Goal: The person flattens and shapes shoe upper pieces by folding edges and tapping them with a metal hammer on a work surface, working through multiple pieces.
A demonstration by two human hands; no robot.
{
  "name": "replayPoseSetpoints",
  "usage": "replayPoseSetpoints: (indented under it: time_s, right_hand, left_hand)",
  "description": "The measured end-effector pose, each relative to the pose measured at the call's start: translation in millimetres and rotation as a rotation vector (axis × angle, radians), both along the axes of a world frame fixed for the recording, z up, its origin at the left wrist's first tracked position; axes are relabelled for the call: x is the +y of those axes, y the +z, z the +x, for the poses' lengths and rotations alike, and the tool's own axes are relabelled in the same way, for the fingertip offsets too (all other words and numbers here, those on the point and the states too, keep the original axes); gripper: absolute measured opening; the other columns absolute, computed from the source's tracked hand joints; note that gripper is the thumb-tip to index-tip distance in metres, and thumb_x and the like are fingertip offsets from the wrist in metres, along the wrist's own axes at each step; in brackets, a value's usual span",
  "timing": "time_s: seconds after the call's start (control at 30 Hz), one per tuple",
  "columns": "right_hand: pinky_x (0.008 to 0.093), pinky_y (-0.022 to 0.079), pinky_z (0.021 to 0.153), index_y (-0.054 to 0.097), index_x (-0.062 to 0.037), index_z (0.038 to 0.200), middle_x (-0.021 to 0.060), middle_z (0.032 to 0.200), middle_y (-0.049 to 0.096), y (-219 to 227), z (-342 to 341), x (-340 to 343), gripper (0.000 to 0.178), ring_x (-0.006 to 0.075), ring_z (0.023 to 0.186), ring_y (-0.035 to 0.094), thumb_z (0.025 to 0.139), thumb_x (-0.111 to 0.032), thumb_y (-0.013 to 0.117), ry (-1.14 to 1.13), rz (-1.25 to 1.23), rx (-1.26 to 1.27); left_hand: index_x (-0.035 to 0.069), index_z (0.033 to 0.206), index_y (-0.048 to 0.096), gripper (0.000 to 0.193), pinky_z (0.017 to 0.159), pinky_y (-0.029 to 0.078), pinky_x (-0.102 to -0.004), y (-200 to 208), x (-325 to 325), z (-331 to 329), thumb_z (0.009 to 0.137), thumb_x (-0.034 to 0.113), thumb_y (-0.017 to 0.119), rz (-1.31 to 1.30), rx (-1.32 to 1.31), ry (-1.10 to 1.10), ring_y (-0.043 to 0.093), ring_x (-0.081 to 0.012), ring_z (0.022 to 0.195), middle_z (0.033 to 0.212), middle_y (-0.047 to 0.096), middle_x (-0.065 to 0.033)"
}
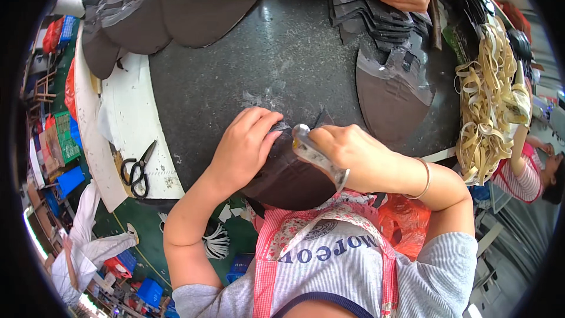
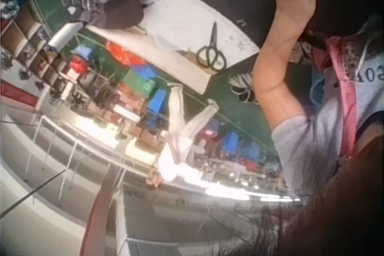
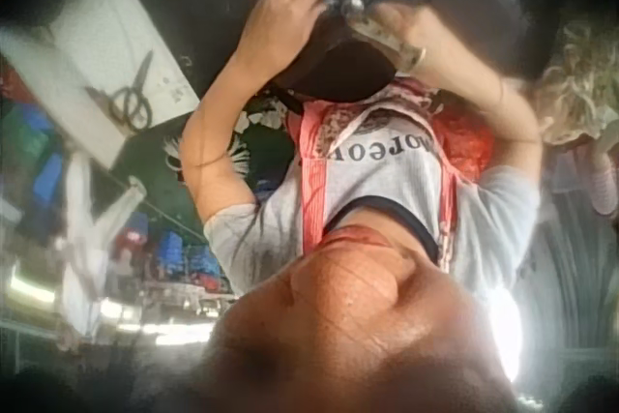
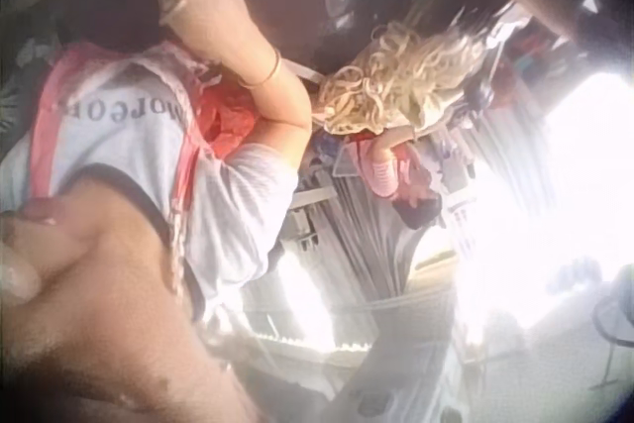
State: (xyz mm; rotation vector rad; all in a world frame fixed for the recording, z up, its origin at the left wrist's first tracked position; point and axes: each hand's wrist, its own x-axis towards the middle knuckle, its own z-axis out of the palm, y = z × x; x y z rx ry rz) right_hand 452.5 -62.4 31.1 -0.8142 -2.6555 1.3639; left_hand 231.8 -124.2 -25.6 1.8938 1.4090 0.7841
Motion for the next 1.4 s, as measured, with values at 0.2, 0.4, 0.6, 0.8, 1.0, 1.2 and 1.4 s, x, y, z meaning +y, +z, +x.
replayPoseSetpoints:
  time_s: [0.2,0.4,0.6,0.8,1.0,1.2,1.4]
  right_hand:
    - [0.0459,0.049,0.062,0.051,0.0085,0.103,0.0198,0.083,0.055,-8,-3,-1,0.046,0.0402,0.075,0.059,0.063,-0.003,0.071,0.004,-0.032,-0.026]
    - [0.0449,0.049,0.061,0.053,0.0062,0.1,0.0193,0.082,0.057,-14,-5,-1,0.036,0.0388,0.074,0.06,0.07,-0.004,0.07,-0.031,0.014,-0.035]
    - [0.0444,0.049,0.059,0.053,0.0051,0.098,0.0197,0.081,0.057,-11,-8,2,0.032,0.0386,0.072,0.06,0.074,-0.006,0.07,-0.08,-0.067,-0.076]
    - [0.0445,0.049,0.058,0.054,0.0042,0.096,0.0192,0.078,0.056,-11,-8,0,0.029,0.0384,0.07,0.06,0.075,-0.007,0.07,-0.102,-0.096,-0.097]
    - [0.0444,0.048,0.056,0.054,0.0038,0.096,0.0183,0.078,0.053,-11,-8,0,0.028,0.0378,0.07,0.059,0.074,-0.005,0.069,-0.089,-0.075,-0.065]
    - [0.0436,0.048,0.056,0.051,0.005,0.096,0.0173,0.076,0.051,-10,0,-1,0.036,0.0371,0.069,0.059,0.066,-0.004,0.07,-0.074,-0.084,-0.025]
    - [0.0434,0.049,0.057,0.05,0.0059,0.099,0.0177,0.077,0.052,-7,1,-1,0.042,0.0378,0.068,0.059,0.064,-0.005,0.071,-0.084,-0.13,-0.007]
  left_hand:
    - [0.002,0.097,0.067,0.021,0.074,0.049,-0.0373,2,13,-11,0.076,0.006,0.072,0.01,0.106,-0.134,0.059,-0.0267,0.084,0.091,0.06,-0.0085]
    - [0.005,0.096,0.069,0.025,0.066,0.05,-0.0347,-6,20,-23,0.072,0.009,0.076,0.093,0.066,-0.193,0.059,-0.0231,0.077,0.089,0.06,-0.0064]
    - [0.006,0.1,0.07,0.03,0.065,0.049,-0.0334,-6,20,-23,0.071,0.013,0.076,0.237,0.193,-0.249,0.059,-0.0224,0.081,0.09,0.061,-0.0062]
    - [-0.001,0.097,0.069,0.03,0.067,0.049,-0.0332,0,16,-36,0.073,0.015,0.075,0.389,0.393,-0.409,0.059,-0.0234,0.088,0.096,0.063,-0.0079]
    - [-0.003,0.101,0.066,0.028,0.071,0.051,-0.0358,-1,14,-22,0.075,0.008,0.074,0.231,0.137,-0.253,0.062,-0.0264,0.085,0.095,0.064,-0.0103]
    - [-0.002,0.108,0.061,0.033,0.07,0.05,-0.0392,6,26,-16,0.079,0.005,0.071,-0.097,0.055,-0.205,0.062,-0.0296,0.079,0.084,0.059,-0.0129]
    - [-0.001,0.107,0.062,0.03,0.065,0.05,-0.0392,19,20,-11,0.079,0.005,0.072,-0.22,0.056,-0.12,0.062,-0.029,0.078,0.086,0.06,-0.0121]
